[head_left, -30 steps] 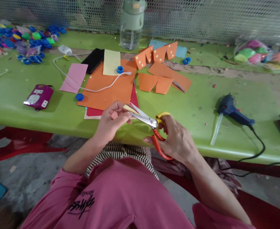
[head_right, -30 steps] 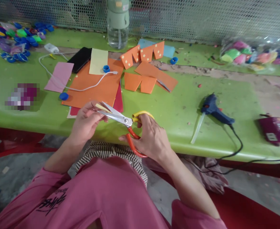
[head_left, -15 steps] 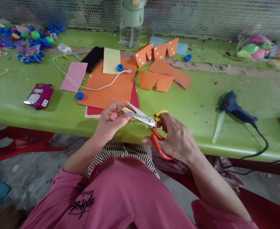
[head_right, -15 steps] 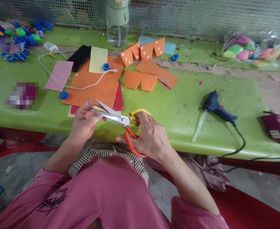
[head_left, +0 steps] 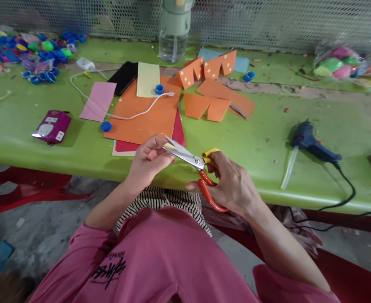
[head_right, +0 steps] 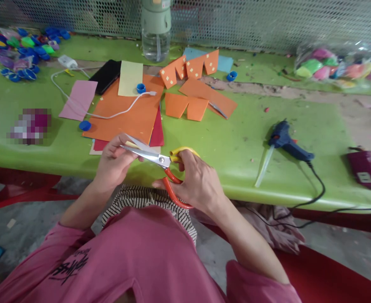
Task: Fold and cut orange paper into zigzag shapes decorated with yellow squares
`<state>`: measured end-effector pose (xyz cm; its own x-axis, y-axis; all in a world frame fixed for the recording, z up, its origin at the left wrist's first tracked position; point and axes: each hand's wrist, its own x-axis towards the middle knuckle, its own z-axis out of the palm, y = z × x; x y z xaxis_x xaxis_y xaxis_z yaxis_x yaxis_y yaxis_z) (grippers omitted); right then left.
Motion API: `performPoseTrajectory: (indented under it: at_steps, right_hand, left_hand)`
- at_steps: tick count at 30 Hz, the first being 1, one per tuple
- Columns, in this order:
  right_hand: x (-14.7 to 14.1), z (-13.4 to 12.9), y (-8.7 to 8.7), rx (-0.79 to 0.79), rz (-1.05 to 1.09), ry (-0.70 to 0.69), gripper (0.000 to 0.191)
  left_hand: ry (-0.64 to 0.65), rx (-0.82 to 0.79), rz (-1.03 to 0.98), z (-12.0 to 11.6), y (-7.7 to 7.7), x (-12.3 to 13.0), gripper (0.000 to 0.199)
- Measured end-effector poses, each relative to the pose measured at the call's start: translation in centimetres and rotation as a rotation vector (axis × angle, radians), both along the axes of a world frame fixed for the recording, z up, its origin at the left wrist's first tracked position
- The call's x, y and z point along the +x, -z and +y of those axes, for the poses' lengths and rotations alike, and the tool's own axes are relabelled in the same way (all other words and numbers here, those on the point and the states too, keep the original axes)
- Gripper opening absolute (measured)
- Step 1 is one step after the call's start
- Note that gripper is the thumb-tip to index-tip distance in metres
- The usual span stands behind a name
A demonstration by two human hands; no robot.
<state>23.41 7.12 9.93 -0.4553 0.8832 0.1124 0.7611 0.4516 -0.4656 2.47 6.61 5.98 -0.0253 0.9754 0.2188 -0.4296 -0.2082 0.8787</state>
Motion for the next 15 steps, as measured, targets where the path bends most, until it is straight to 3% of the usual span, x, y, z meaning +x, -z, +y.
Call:
performPoseTrajectory:
  at_steps: [15]
  right_hand:
    - [0.17, -0.14, 0.10, -0.021, 0.031, 0.018, 0.056]
  left_hand:
    - [-0.052, -0.076, 0.071, -0.18, -0.02, 0.19, 0.015]
